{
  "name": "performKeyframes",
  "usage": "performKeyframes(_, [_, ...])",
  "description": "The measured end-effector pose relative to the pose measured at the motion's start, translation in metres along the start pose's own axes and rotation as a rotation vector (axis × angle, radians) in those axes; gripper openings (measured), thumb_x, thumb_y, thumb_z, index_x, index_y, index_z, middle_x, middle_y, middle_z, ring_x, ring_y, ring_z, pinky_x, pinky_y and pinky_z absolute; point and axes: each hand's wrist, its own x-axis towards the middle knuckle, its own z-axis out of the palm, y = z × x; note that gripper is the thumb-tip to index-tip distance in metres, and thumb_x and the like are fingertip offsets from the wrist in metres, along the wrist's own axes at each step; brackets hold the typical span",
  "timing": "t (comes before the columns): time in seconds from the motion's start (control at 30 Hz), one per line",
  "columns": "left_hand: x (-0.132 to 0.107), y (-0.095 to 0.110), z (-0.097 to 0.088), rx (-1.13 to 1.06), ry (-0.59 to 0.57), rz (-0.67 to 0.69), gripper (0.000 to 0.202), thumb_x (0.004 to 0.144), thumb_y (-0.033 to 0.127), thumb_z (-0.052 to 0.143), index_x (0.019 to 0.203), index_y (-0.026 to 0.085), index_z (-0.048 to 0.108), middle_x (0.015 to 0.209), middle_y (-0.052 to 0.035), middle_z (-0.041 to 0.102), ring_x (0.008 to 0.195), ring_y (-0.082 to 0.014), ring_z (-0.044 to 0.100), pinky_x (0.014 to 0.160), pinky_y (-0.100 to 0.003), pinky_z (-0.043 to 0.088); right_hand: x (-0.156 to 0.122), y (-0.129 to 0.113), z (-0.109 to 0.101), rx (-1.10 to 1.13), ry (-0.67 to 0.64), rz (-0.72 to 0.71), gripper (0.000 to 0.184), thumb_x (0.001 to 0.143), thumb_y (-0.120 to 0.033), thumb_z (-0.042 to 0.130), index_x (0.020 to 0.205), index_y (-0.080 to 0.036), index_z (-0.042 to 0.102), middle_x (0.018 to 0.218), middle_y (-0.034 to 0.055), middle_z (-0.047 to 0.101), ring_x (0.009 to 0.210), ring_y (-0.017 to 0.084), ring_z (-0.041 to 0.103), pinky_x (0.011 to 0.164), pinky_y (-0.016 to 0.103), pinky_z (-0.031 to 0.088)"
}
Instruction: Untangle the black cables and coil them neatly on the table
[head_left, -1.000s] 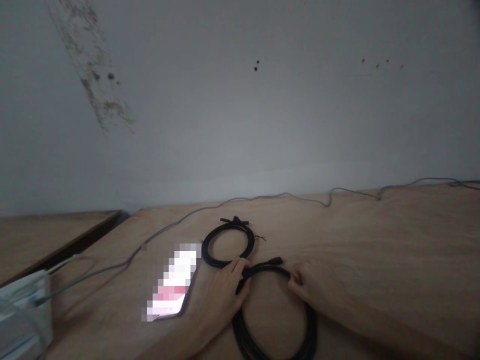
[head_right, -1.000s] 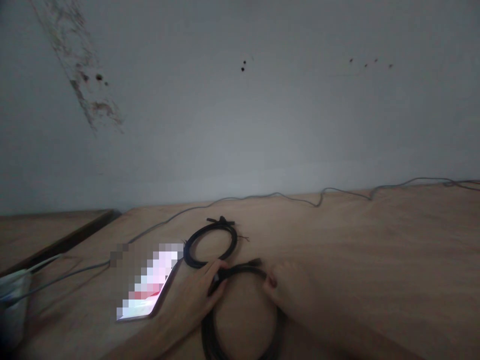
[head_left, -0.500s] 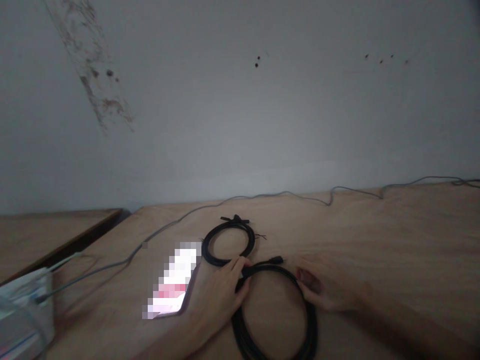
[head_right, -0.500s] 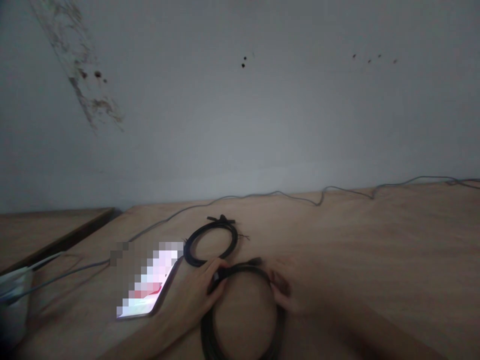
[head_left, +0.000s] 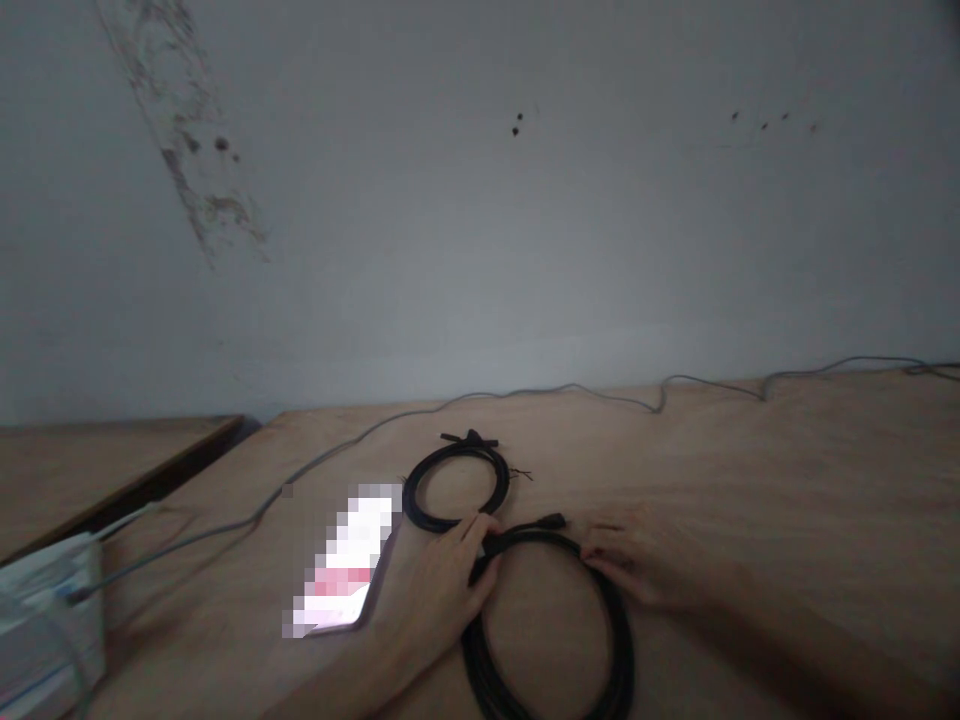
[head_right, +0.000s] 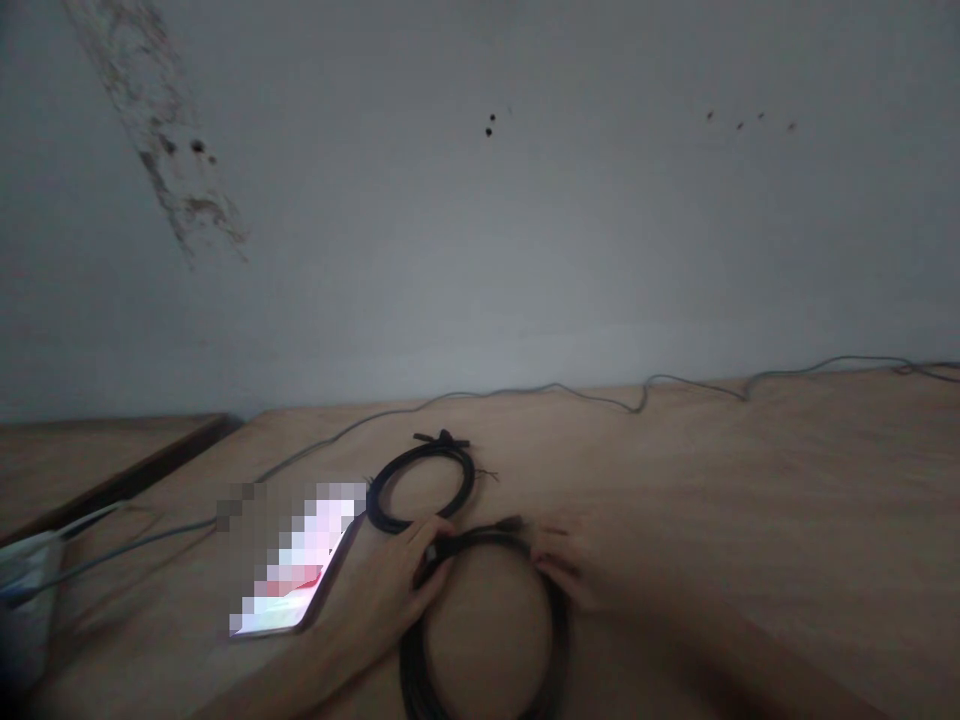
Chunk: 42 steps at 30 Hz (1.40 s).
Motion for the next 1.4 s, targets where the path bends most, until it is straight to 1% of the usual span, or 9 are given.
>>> performKeyframes(0.23, [0.0,0.001,-0.001,-0.007,-0.009,-0.014,0.023,0.094,0.02,0.055,0.116,0.025,0.058,0.116,-0.0049,0.068,0.103,-0.0263,0.067,0.09,-0.043,0.053,-0.003,0.0,0.01,-0.06,0.043,0.087,0.027,0.103,-0.03,0.049,0.121,-0.026,0.07,0.111,0.0071,0.076,0.101,0.024,0.07,0.093,0.038,0.053])
performKeyframes(0.43, [0.0,0.005,-0.004,0.003,-0.009,-0.011,0.022,0.094,0.021,0.055,0.115,0.024,0.059,0.113,-0.0051,0.07,0.101,-0.0262,0.068,0.089,-0.042,0.053,-0.004,0.007,0.018,-0.055,0.043,0.093,0.025,0.102,-0.031,0.049,0.103,-0.025,0.073,0.098,0.0064,0.076,0.091,0.023,0.07,0.086,0.036,0.054])
performKeyframes(0.53, [0.0,0.002,-0.001,-0.001,0.014,0.001,0.023,0.093,0.02,0.055,0.115,0.024,0.059,0.114,-0.0057,0.07,0.101,-0.0262,0.068,0.088,-0.041,0.054,-0.005,0.004,0.018,-0.06,0.065,0.116,0.024,0.102,-0.031,0.05,0.1,-0.024,0.072,0.099,0.0069,0.075,0.093,0.023,0.069,0.087,0.037,0.053])
performKeyframes(0.7, [0.0,-0.003,0.002,-0.017,0.016,0.017,0.022,0.093,0.019,0.056,0.114,0.025,0.059,0.112,-0.0048,0.07,0.101,-0.0254,0.067,0.089,-0.04,0.053,-0.004,-0.001,0.016,-0.03,-0.003,0.162,0.02,0.101,-0.032,0.051,0.099,-0.023,0.069,0.098,0.0061,0.072,0.089,0.022,0.066,0.081,0.035,0.05])
performKeyframes(0.87, [-0.001,-0.002,0.0,-0.009,0.017,0.02,0.023,0.094,0.019,0.056,0.116,0.025,0.059,0.114,-0.0049,0.069,0.103,-0.0248,0.067,0.09,-0.039,0.052,-0.002,-0.005,0.015,0.079,-0.018,0.249,0.017,0.099,-0.032,0.055,0.089,-0.022,0.064,0.082,0.0015,0.068,0.075,0.018,0.061,0.069,0.03,0.046])
performKeyframes(1.0, [-0.001,-0.001,-0.001,0.016,0.006,0.012,0.023,0.095,0.02,0.056,0.116,0.025,0.059,0.114,-0.0048,0.07,0.101,-0.0252,0.068,0.088,-0.039,0.053,0.001,-0.007,0.011,0.093,-0.05,0.273,0.012,0.096,-0.03,0.058,0.088,-0.022,0.062,0.081,0.0004,0.067,0.073,0.017,0.06,0.066,0.028,0.044])
performKeyframes(1.13, [-0.001,0.003,-0.003,0.034,0.008,-0.006,0.021,0.094,0.021,0.056,0.115,0.025,0.059,0.114,-0.0054,0.07,0.099,-0.0258,0.068,0.086,-0.04,0.053,0.0,-0.007,0.008,0.017,-0.048,0.228,0.015,0.099,-0.034,0.056,0.094,-0.022,0.062,0.094,0.0041,0.07,0.083,0.02,0.063,0.074,0.032,0.048])
performKeyframes(1.3, [-0.001,0.008,-0.005,0.028,0.0,-0.009,0.019,0.094,0.021,0.055,0.113,0.024,0.06,0.113,-0.0059,0.07,0.101,-0.0261,0.068,0.088,-0.041,0.053,-0.003,-0.009,0.012,-0.095,-0.059,0.193,0.024,0.104,-0.035,0.049,0.123,-0.027,0.061,0.109,0.0069,0.072,0.097,0.026,0.068,0.085,0.04,0.05])
performKeyframes(1.4, [-0.001,0.008,-0.005,0.022,0.012,0.0,0.019,0.094,0.023,0.056,0.112,0.024,0.06,0.112,-0.0059,0.071,0.099,-0.0262,0.069,0.086,-0.04,0.054,-0.003,-0.013,0.012,-0.194,-0.062,0.196,0.026,0.105,-0.035,0.044,0.119,-0.026,0.064,0.106,0.0081,0.074,0.093,0.028,0.07,0.083,0.042,0.051])
